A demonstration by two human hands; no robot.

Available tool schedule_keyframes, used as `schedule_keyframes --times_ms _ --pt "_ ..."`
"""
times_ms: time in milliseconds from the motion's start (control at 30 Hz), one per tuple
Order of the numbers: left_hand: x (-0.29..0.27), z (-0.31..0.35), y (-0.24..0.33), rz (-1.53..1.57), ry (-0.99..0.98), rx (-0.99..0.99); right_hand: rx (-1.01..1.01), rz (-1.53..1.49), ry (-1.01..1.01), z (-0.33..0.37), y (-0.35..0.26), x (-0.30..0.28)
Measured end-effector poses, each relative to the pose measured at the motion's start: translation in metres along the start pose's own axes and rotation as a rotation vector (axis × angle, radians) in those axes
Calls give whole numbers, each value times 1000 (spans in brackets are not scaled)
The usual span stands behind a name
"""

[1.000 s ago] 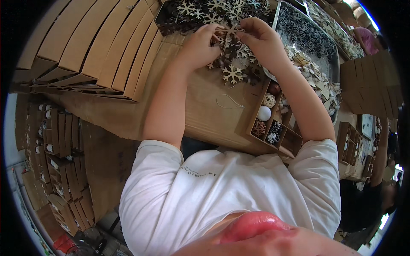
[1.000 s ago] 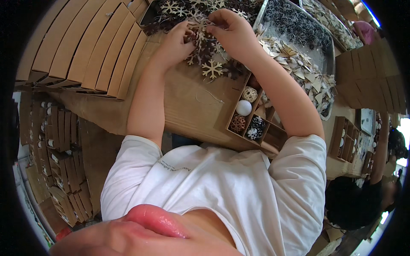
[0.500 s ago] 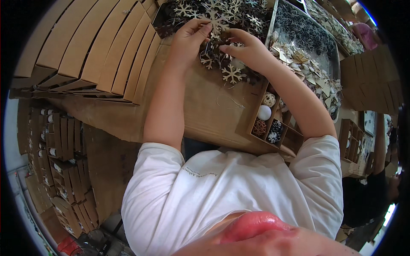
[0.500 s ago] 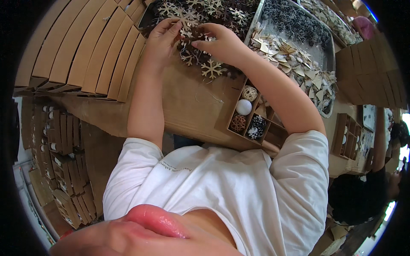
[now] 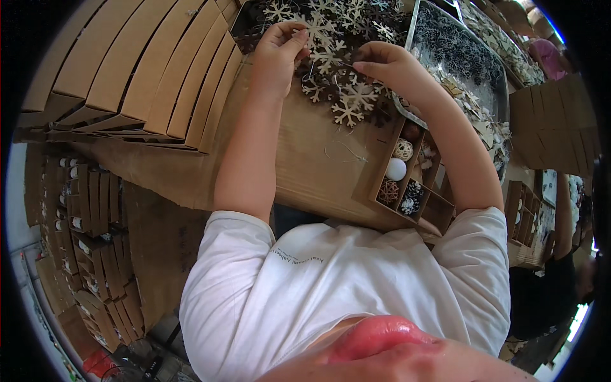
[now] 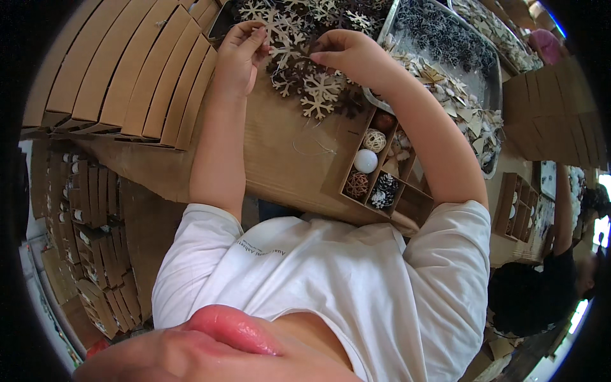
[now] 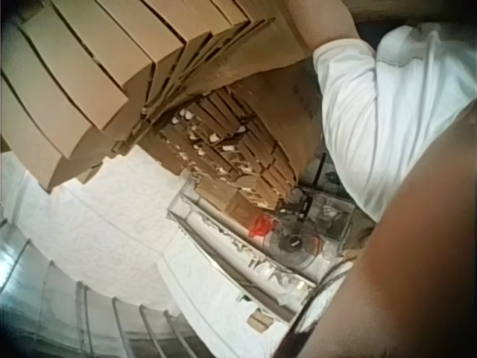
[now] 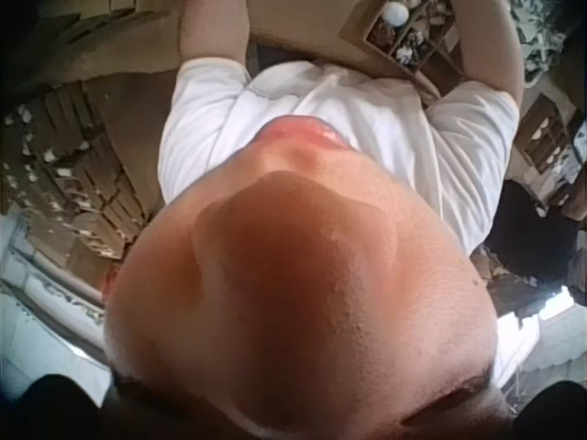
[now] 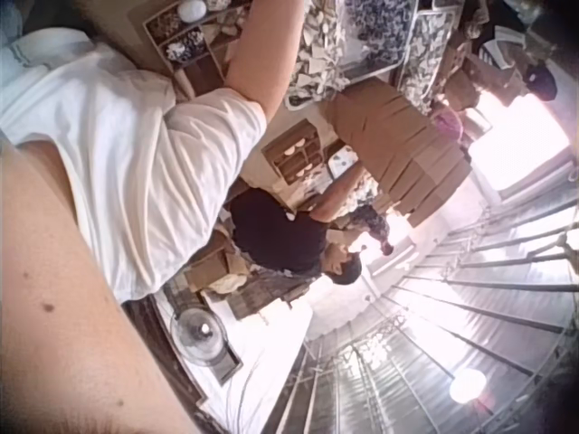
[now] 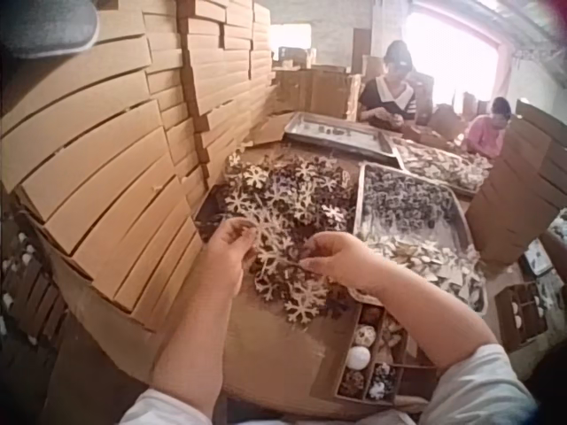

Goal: Packing various decorative ornaments into a partitioned cardboard box.

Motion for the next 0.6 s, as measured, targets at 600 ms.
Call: schedule_keyframes --times_ms 600 --pt "11 4 -1 -312 -94 -77 -183 212 387 -6 9 -38"
Point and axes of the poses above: each hand's wrist, its own z-axis away from the middle knuckle, its own x-axis out of the palm, y = z × x, the point moved 7 cm from there along -z, towards the middle knuckle, and after that the axes turned 7 degrees about z, right-handed, at the moved point
